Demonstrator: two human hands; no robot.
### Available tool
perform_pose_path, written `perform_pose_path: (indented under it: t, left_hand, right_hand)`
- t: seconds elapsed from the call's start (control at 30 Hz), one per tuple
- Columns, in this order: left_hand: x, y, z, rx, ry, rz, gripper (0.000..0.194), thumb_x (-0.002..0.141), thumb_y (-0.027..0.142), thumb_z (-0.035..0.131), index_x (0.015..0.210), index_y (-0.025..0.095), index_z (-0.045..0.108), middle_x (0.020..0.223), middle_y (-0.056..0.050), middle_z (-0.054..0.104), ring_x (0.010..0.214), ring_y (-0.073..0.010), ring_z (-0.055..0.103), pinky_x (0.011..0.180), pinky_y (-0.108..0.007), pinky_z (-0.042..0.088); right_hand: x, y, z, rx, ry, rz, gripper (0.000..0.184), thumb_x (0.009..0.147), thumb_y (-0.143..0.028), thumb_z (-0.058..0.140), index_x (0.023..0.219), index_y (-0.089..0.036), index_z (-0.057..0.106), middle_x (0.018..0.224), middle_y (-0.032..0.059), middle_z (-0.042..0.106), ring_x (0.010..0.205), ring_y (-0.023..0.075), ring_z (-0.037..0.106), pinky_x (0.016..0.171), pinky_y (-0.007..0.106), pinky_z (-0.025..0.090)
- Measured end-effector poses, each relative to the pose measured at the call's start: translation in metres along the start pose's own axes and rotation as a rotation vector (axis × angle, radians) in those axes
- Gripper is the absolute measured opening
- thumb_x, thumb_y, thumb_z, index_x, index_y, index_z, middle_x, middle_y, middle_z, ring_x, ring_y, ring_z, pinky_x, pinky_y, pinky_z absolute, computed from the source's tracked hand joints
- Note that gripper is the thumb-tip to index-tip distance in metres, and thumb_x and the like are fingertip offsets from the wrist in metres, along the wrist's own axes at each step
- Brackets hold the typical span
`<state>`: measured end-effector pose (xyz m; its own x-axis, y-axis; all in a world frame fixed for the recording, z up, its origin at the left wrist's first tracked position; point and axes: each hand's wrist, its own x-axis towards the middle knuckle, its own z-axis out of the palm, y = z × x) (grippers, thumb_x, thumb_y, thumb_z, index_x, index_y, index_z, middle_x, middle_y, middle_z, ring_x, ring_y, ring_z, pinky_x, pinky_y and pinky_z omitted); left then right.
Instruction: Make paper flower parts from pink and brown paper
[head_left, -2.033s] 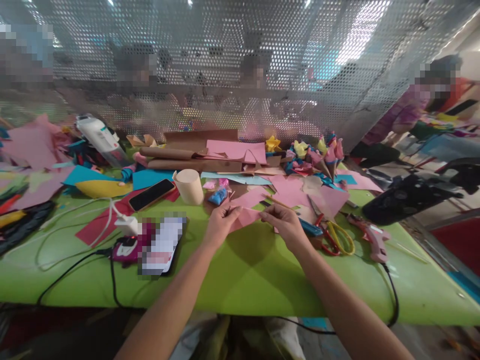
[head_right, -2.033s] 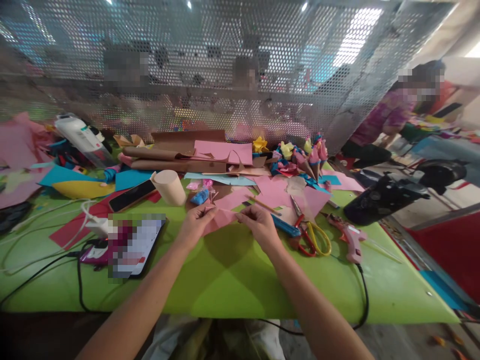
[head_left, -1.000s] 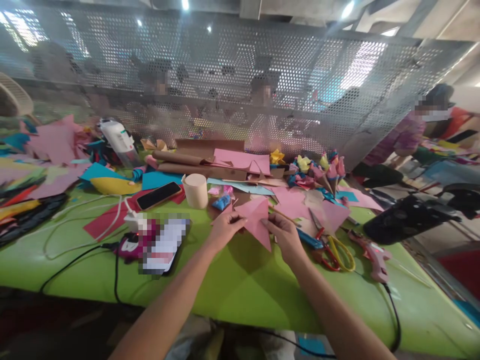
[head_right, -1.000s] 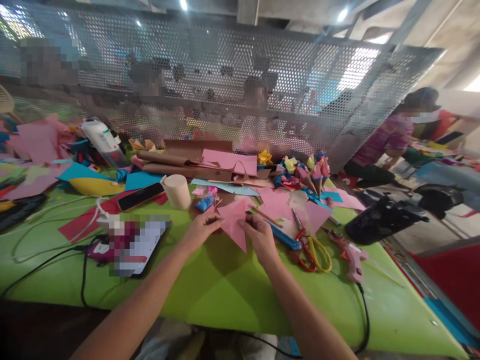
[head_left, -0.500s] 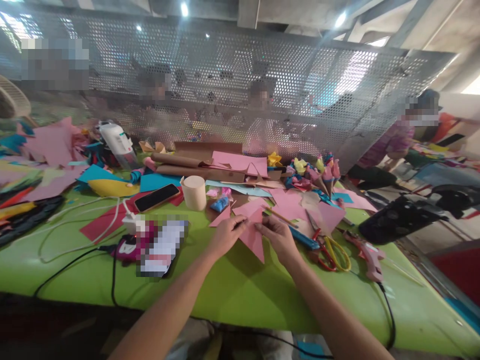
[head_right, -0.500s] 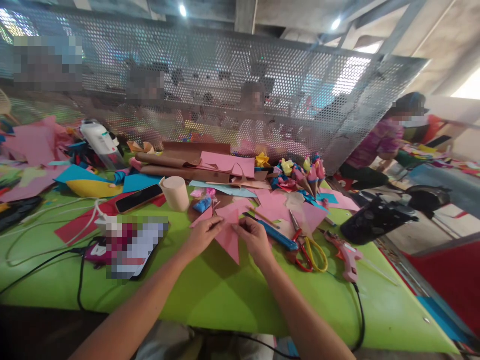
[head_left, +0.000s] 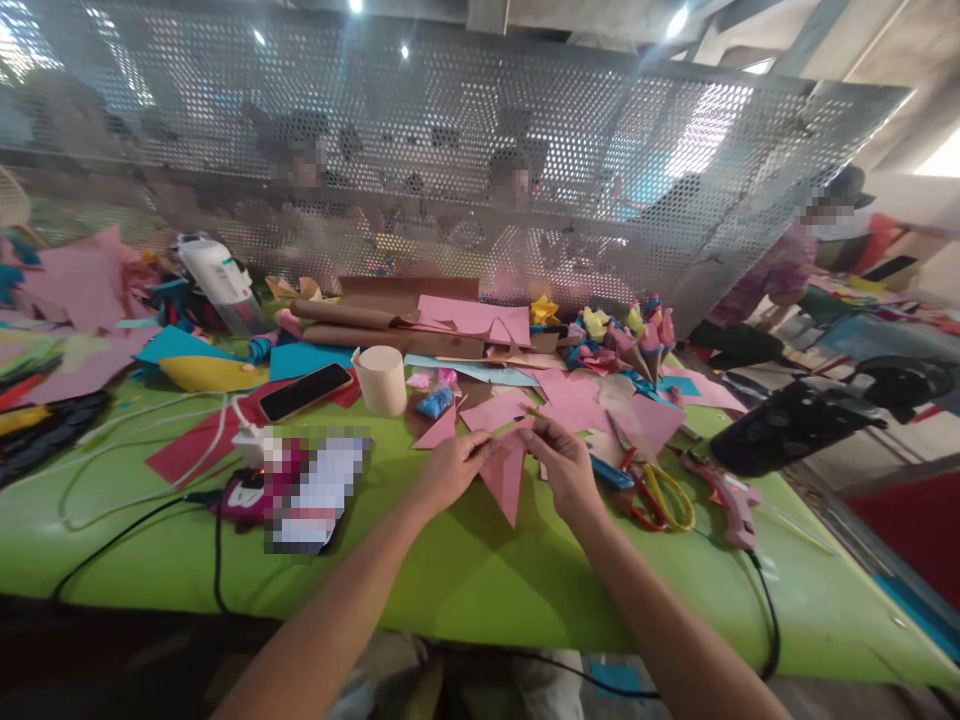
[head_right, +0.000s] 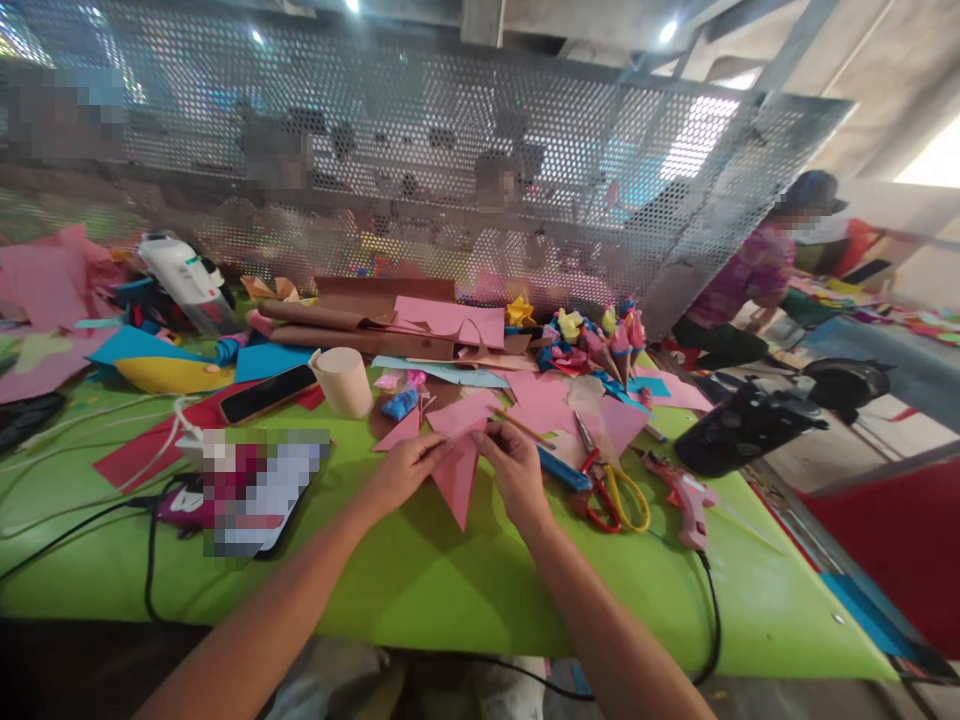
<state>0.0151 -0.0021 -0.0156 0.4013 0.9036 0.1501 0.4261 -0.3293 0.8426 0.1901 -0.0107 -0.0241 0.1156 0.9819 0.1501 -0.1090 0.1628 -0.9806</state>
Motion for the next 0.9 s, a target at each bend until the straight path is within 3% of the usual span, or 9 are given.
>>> perform_pose_path:
  t: [0.13,0.27,0.47,0.67,0.9]
  left_hand:
    - [0.001,-0.001,-0.001,0.012,0.044,-0.002,0.036,0.093,0.043,0.046,0.095,0.017,0.071,0.077,-0.003,0.068,0.073,-0.0186,0.060,0.068,-0.026,0.043]
    - [0.001,-0.004,-0.001,-0.038,0.022,-0.002,0.034,0.092,0.041,0.047,0.094,0.017,0.072,0.080,-0.004,0.069,0.074,-0.0190,0.061,0.068,-0.026,0.043]
    - [-0.001,0.001,-0.002,-0.007,-0.049,0.044,0.031,0.093,0.037,0.047,0.086,0.018,0.071,0.072,-0.002,0.067,0.069,-0.0180,0.060,0.062,-0.024,0.039]
    - [-0.001,0.006,-0.002,-0.046,-0.094,0.040,0.031,0.093,0.038,0.047,0.093,0.018,0.070,0.082,-0.003,0.070,0.073,-0.0181,0.061,0.063,-0.025,0.040]
    - [-0.003,0.005,-0.001,-0.096,-0.108,-0.030,0.034,0.092,0.042,0.047,0.092,0.018,0.070,0.057,0.001,0.060,0.050,-0.0153,0.054,0.050,-0.025,0.035]
  right_hand:
    - [-0.001,-0.001,0.001,0.007,-0.062,0.035,0.028,0.070,-0.047,0.076,0.072,-0.021,0.066,0.063,-0.0024,0.059,0.060,0.0137,0.049,0.060,0.026,0.040]
    - [-0.003,-0.001,0.003,0.025,-0.155,0.105,0.028,0.066,-0.045,0.081,0.079,-0.021,0.071,0.076,0.0008,0.070,0.069,0.0177,0.058,0.068,0.030,0.046]
    - [-0.004,-0.001,0.001,0.032,-0.140,0.134,0.026,0.062,-0.042,0.084,0.069,-0.020,0.070,0.073,0.0025,0.070,0.070,0.0191,0.059,0.070,0.032,0.048]
    - [-0.002,-0.002,0.002,0.097,-0.057,0.091,0.022,0.061,-0.035,0.084,0.061,-0.021,0.067,0.068,0.0000,0.065,0.069,0.0165,0.056,0.071,0.030,0.046]
    - [-0.006,-0.001,0.007,0.122,-0.069,0.167,0.026,0.061,-0.041,0.083,0.066,-0.021,0.066,0.066,0.0002,0.066,0.062,0.0164,0.056,0.065,0.030,0.047]
